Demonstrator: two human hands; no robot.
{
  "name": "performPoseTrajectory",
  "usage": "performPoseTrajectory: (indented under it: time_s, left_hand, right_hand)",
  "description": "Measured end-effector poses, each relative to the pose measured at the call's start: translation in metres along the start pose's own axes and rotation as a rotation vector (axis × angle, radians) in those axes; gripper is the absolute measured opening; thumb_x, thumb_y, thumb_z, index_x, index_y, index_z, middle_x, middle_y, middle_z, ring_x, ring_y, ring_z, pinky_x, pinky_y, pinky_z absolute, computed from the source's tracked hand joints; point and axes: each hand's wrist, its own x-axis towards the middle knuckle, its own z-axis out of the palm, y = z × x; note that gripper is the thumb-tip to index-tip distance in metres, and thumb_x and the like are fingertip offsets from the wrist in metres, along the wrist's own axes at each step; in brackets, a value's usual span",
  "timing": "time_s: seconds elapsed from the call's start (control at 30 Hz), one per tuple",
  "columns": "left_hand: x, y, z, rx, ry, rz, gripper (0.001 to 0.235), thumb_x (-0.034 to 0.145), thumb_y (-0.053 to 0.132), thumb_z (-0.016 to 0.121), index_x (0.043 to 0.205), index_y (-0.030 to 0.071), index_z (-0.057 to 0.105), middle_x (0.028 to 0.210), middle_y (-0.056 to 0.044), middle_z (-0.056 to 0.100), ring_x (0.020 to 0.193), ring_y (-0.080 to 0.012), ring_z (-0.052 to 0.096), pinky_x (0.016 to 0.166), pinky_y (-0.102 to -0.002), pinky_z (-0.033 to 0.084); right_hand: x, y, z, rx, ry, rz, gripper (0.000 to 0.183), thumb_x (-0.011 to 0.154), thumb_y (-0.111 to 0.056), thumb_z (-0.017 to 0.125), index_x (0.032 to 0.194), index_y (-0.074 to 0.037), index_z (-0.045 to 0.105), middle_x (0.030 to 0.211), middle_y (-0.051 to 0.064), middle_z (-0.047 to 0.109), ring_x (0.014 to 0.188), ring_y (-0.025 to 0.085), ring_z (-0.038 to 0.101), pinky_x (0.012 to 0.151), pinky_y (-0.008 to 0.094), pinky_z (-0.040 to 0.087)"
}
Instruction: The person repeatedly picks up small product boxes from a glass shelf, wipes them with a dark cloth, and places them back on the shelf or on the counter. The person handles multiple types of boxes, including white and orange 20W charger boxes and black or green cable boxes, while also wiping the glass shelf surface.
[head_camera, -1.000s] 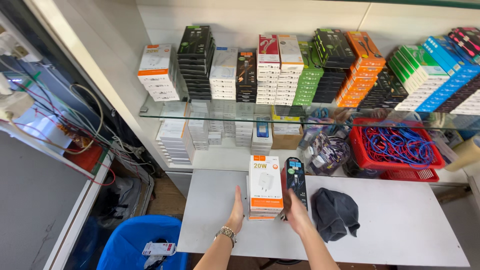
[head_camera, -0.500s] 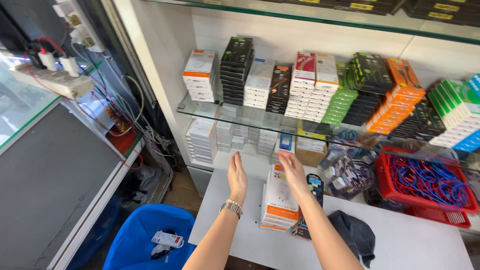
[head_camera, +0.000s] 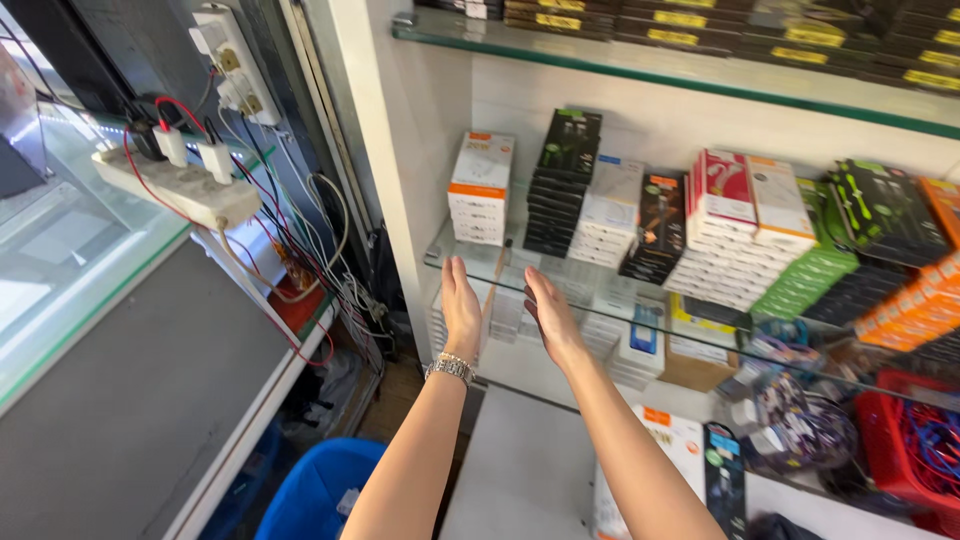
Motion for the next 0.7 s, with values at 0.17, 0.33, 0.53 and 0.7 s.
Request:
performPoseTrajectory:
  time_s: [0.17, 0.33, 0.53, 0.7]
  left_hand:
    - [0.076, 0.005, -0.002, 0.044, -0.101, -0.016, 0.078, 0.101, 0.06, 0.035, 0.154, 0.003, 0.041, 0.155, -0.019, 0.05, 0.145, -0.0303, 0.045, 0.118, -0.037, 0.033]
    - [0.126, 0.009, 0.014, -0.068, -0.224, -0.028, 0.079, 0.1, 0.062, 0.038, 0.155, 0.005, 0.037, 0.159, -0.013, 0.04, 0.148, -0.0265, 0.036, 0.118, -0.036, 0.027]
    - [0.158, 0.001, 0.023, -0.116, -0.315, -0.156, 0.086, 0.097, 0.067, 0.037, 0.148, -0.001, 0.048, 0.151, -0.017, 0.054, 0.143, -0.0265, 0.047, 0.117, -0.036, 0.031]
    - [0.166, -0.004, 0.024, -0.097, -0.317, -0.182, 0.089, 0.095, 0.069, 0.036, 0.149, -0.001, 0.046, 0.153, -0.016, 0.051, 0.144, -0.0254, 0.044, 0.118, -0.036, 0.029]
  right_hand:
    - [0.069, -0.006, 0.04, -0.006, 0.067, -0.021, 0.085, 0.095, -0.062, 0.053, 0.155, -0.003, 0.04, 0.164, 0.012, 0.036, 0.152, 0.027, 0.031, 0.121, 0.042, 0.027]
    - [0.106, -0.019, 0.062, -0.036, 0.19, 0.041, 0.087, 0.091, -0.066, 0.047, 0.157, -0.011, 0.036, 0.166, 0.005, 0.033, 0.154, 0.02, 0.025, 0.123, 0.041, 0.014]
    - [0.136, -0.023, 0.068, 0.054, 0.178, 0.077, 0.09, 0.089, -0.072, 0.044, 0.156, -0.012, 0.041, 0.165, 0.006, 0.037, 0.152, 0.021, 0.028, 0.123, 0.041, 0.011]
    - [0.143, -0.021, 0.067, 0.067, 0.12, 0.081, 0.095, 0.087, -0.076, 0.043, 0.154, -0.01, 0.044, 0.163, 0.01, 0.041, 0.151, 0.024, 0.032, 0.123, 0.042, 0.014]
